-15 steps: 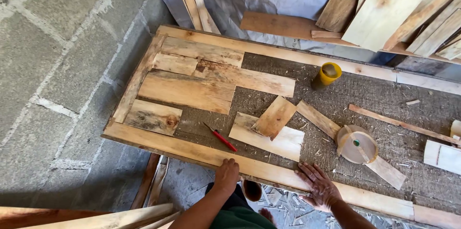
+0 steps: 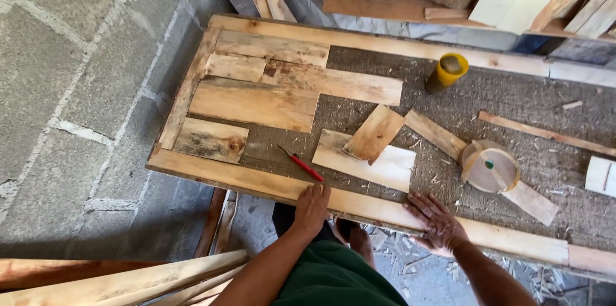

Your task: Cutting and fitting small wood panels together on a workbench using a utility knife.

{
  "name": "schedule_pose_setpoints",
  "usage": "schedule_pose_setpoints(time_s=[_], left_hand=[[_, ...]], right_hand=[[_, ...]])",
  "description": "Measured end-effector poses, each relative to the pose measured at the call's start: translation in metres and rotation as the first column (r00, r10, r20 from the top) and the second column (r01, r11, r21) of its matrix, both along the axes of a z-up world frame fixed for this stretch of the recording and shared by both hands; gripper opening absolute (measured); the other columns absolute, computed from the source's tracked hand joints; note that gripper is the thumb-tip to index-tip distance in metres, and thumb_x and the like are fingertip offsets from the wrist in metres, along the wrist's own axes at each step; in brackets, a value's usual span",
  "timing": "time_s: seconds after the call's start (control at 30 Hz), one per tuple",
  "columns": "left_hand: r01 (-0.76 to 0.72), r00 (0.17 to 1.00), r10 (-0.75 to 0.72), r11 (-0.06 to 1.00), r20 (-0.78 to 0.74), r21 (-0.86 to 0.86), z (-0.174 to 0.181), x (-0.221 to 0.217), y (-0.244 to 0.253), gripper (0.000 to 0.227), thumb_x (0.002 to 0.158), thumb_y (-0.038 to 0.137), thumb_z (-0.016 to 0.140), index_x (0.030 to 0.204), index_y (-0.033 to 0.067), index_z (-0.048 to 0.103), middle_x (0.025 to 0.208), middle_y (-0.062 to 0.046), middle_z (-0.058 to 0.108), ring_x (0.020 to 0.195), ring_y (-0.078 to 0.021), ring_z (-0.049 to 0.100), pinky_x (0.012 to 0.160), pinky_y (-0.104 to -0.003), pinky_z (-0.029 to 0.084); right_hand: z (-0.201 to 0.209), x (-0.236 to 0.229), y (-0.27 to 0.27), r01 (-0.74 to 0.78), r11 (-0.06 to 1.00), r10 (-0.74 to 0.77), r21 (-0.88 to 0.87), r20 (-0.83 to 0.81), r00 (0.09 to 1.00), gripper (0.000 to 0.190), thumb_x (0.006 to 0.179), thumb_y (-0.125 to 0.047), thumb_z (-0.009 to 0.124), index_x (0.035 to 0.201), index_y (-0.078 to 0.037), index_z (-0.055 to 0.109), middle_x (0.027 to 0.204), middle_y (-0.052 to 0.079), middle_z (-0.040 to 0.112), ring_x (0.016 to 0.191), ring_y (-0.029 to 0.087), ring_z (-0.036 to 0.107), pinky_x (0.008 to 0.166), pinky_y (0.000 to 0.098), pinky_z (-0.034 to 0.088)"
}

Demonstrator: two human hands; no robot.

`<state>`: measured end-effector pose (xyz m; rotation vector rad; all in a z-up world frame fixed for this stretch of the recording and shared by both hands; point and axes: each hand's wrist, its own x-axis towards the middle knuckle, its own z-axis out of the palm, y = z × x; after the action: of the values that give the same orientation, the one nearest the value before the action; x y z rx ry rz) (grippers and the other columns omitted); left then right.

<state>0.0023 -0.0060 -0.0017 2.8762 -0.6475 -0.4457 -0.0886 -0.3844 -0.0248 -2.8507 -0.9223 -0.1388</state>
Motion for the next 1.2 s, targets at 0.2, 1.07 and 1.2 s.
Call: schedule_pose_setpoints(time_s=[0.2,1.07,1.2], left_hand=[[-0.211,0.974,0.22,0.967,0.054,-0.143,0.064,0.018,0.012,0.141,0.051,0.054,0.098,0.165,0.016,0.024,0.163,-0.033,0.02,0.156,-0.0529,0.016,0.115,-0.07,0.02],[-0.184,0.979,0.196,0.969,0.059,-0.163,-0.057,0.067,0.043,0.073,0.091,0.007,0.063,0.155,0.0063,0.027,0.164,-0.014,0.037,0.132,-0.0509,0.051,0.095,-0.058,0.053],[-0.217,0.97,0.226,0.972,0.091,-0.094,-0.057,0.065,0.04,0.087,0.093,0.015,0.069,0.163,0.0046,0.019,0.133,-0.025,0.062,0.134,-0.0461,0.056,0.1,-0.054,0.053]], right_hand=[[0.001,-0.001,0.003,0.041,0.999,-0.042,-0.026,-0.047,0.998,0.089,0.086,-0.065,0.049,0.156,-0.018,0.018,0.162,0.011,0.017,0.148,0.026,0.014,0.122,0.0462,0.002],[0.032,0.162,0.313,0.715,0.654,-0.531,0.247,-0.523,0.667,0.062,0.1,-0.032,0.058,0.15,-0.006,0.032,0.129,0.027,0.062,0.109,0.045,0.064,0.092,0.0539,0.052],[-0.011,0.19,0.311,0.775,0.621,-0.628,0.117,-0.516,0.582,0.056,0.099,-0.046,0.063,0.133,-0.006,0.045,0.102,0.028,0.073,0.093,0.047,0.072,0.081,0.0555,0.058]])
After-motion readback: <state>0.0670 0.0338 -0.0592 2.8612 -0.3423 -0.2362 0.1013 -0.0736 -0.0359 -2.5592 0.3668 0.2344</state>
